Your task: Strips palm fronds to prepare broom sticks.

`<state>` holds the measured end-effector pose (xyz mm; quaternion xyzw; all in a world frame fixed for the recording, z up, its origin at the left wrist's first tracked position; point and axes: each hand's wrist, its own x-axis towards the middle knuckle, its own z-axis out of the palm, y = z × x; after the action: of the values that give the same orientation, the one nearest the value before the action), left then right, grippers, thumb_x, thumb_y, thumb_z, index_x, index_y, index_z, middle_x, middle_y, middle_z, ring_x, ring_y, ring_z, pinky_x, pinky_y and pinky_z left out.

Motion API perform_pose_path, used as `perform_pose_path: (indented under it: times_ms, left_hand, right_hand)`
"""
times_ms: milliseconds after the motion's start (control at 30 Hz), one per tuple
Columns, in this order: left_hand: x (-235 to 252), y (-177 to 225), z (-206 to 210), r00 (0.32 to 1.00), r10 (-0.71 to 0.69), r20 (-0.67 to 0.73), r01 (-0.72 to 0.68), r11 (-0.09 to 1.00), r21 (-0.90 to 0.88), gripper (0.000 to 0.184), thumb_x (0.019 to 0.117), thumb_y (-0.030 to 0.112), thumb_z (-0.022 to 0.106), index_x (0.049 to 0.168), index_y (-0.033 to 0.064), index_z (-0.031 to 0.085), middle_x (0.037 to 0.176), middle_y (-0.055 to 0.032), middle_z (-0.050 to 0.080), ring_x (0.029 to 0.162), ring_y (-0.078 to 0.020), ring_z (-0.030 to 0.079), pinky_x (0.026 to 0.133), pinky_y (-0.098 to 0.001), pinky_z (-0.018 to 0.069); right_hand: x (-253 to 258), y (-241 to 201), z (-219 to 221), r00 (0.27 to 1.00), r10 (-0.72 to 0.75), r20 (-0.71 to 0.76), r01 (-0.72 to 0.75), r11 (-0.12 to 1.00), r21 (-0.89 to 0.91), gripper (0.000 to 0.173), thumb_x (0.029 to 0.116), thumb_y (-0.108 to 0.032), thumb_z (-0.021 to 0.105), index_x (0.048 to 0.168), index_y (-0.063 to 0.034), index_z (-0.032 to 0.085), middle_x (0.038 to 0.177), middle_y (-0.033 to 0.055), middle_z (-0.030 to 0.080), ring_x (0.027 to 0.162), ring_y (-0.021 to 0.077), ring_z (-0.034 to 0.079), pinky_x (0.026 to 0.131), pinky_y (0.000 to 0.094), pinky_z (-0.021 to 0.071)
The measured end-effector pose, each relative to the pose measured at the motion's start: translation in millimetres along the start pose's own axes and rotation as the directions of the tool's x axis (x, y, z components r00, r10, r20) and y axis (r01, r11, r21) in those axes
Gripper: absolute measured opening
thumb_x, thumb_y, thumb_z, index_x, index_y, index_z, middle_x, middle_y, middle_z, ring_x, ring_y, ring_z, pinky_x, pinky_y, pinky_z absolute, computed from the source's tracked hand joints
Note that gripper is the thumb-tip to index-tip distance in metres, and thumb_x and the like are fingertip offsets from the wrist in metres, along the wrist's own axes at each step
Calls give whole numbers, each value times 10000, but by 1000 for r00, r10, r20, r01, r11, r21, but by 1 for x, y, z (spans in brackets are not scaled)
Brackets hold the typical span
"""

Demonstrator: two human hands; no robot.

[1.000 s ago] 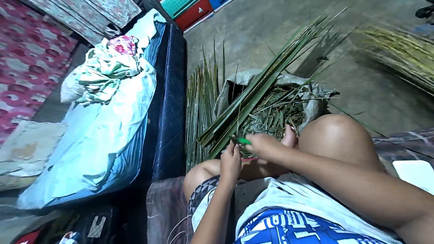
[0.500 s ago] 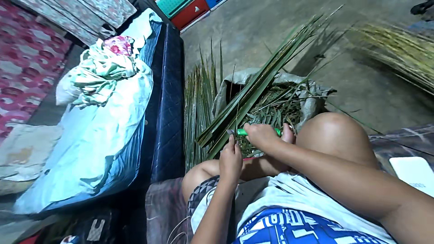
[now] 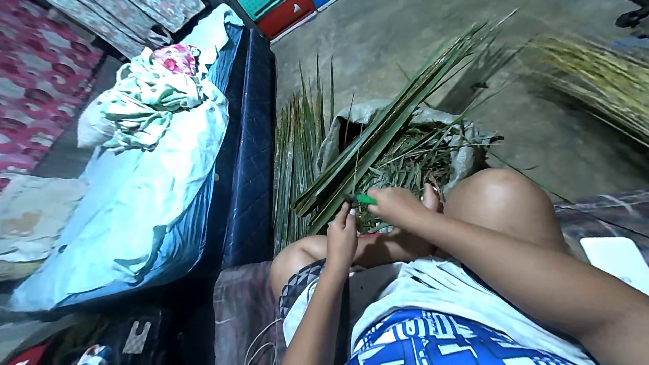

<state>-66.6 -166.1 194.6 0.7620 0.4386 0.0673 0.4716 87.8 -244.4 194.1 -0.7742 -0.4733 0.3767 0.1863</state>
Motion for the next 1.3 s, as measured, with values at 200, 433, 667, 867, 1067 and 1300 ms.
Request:
perform_pose_path:
  times_ms: [200,433,667,867,1067,1300]
  left_hand:
    - [-3,3,-5,988,-69,139,125,885,-449,377,1123,149,359,1427,-26,498,655,-7,585,397,-8,385,357,-160,327]
    - [-4,2,-5,985,-65,157,134,868,-478,394,1123,146,347,1449,-22,489,658,-12,579,396,-11,375,356,-162,325]
    - [-5,5,-6,988,-59,143,118,887,-446,378,1117,132,373,1434,-21,511,667,-13,592,396,-11,379,358,-161,324]
    - [-8,3,0,998,63,-30,-59,992,110,426,1093,146,433,1503,54,502,801,-38,647,613,-64,552,620,-250,488]
    - [-10,8,6,994,98,-39,-81,948,309,452,1085,132,412,1521,26,473,931,-133,698,749,-178,632,750,-359,535]
    - [-15,11,8,998,61,12,-62,939,337,480,1076,114,400,1553,72,442,1006,-149,710,821,-202,657,810,-384,538]
  right_hand:
    - [11,7,-7,990,36,-136,-43,998,-46,303,1083,-242,527,1242,0,616,1109,269,697,1071,471,681,875,640,522]
    - [15,18,-23,953,101,-285,-102,995,15,239,1054,-238,577,1158,-30,634,990,217,711,959,430,705,786,614,539]
    - [3,8,-13,991,58,-119,-63,997,-43,292,1084,-241,523,1240,-16,624,1101,257,700,1063,462,683,872,639,518]
    - [12,23,-35,942,167,-293,-153,986,69,232,1056,-246,571,1113,-40,659,969,215,705,942,427,696,772,621,532]
    - [0,0,-9,1000,25,-3,-25,997,-72,314,1091,-261,497,1252,-27,631,1142,238,697,1113,435,668,912,620,507]
    - [23,34,-33,910,226,-348,-195,973,121,262,1067,-259,556,1140,-26,648,988,239,708,954,451,701,764,640,527]
